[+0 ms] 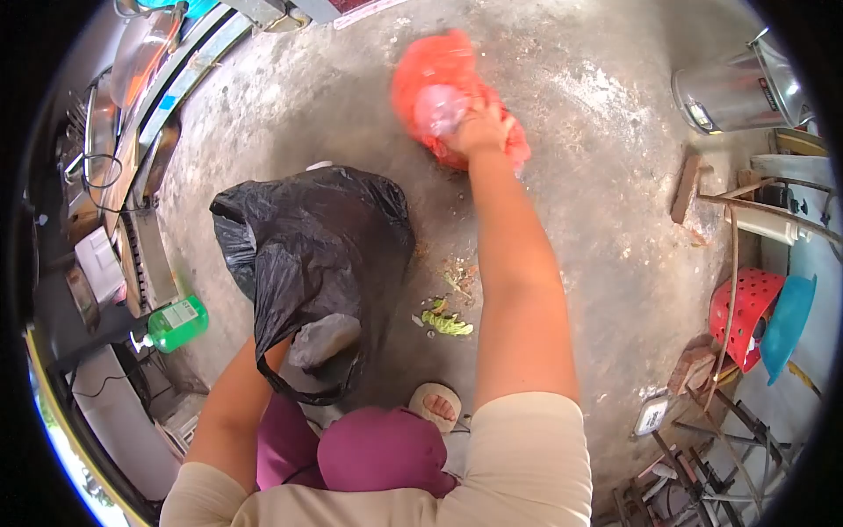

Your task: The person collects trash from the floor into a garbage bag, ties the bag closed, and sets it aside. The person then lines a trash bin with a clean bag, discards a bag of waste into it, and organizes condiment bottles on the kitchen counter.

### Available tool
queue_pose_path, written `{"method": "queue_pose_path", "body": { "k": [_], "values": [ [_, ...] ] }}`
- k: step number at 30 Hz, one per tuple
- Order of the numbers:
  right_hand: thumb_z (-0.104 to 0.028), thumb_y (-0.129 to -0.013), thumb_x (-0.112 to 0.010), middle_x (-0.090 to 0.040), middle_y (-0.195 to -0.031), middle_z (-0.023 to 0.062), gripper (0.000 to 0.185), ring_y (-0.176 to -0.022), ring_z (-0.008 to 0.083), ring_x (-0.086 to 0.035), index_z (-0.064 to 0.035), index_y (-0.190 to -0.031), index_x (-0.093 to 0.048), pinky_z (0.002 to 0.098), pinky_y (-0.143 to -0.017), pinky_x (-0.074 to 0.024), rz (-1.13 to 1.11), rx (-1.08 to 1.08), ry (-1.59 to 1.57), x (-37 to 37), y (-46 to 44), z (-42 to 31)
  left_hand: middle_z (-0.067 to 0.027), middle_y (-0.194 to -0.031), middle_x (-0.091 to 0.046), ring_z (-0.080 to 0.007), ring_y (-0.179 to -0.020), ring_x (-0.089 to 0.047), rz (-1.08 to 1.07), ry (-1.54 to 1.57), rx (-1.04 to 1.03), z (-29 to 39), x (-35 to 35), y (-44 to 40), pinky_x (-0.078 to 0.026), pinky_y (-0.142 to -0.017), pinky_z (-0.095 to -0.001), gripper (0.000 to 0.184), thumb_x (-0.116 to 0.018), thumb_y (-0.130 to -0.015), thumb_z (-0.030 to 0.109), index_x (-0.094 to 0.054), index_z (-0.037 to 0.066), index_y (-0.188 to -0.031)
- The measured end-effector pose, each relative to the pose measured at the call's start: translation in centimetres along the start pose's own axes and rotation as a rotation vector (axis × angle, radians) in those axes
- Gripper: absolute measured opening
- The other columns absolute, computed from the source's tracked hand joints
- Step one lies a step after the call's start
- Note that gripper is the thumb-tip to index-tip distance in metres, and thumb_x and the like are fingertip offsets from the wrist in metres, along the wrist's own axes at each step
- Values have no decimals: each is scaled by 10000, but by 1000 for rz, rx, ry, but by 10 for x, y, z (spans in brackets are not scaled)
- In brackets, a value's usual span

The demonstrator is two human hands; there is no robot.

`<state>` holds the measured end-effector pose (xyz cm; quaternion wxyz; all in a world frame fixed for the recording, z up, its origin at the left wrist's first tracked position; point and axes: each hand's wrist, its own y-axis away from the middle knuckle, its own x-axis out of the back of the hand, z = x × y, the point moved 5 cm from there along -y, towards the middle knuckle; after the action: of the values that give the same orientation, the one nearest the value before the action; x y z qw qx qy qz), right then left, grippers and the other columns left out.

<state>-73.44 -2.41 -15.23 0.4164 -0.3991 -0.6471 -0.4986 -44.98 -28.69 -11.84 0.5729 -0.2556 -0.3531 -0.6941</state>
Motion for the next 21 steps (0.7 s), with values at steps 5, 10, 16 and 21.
{"method": "queue_pose_path", "body": {
  "k": [5,10,16,21],
  "values": [
    [-236,-620,-667,-336,-1378,4,715,-1277,177,-274,-157,-1279,-405,501,-952,-249,39,437,-174,-34,85,-13,-196,-1085,-553,-359,-978,-533,-19,105,35,-12,-4,1,-433,-843,-371,345,-512,-771,163,-554,15,-1080],
    [-142,-600,-676,-481,-1242,63,538,-1228,201,-347,-124,-1123,-551,473,-949,-275,27,391,-260,-71,219,0,-196,-1086,-552,-356,-977,-533,-50,302,118,-44,-18,3,-433,-846,-367,327,-502,-788,164,-558,12,-1072],
    [-183,-761,-563,-491,-1241,66,393,-1247,237,-319,-129,-1149,-542,394,-1038,-200,143,60,-932,-90,269,94,-227,-1109,-528,-374,-986,-525,332,-364,-321,35,24,-10,-436,-849,-370,407,-530,-681,61,-530,-27,-1078],
    [-426,-726,-577,-268,-1406,81,638,-1332,285,-125,-213,-1299,-394,427,-1095,-55,-20,178,-383,-102,298,84,-233,-1089,-527,-387,-985,-516,313,-254,-288,56,36,-10,-426,-862,-399,438,-483,-634,-54,-512,-36,-1070]
  ]
}}
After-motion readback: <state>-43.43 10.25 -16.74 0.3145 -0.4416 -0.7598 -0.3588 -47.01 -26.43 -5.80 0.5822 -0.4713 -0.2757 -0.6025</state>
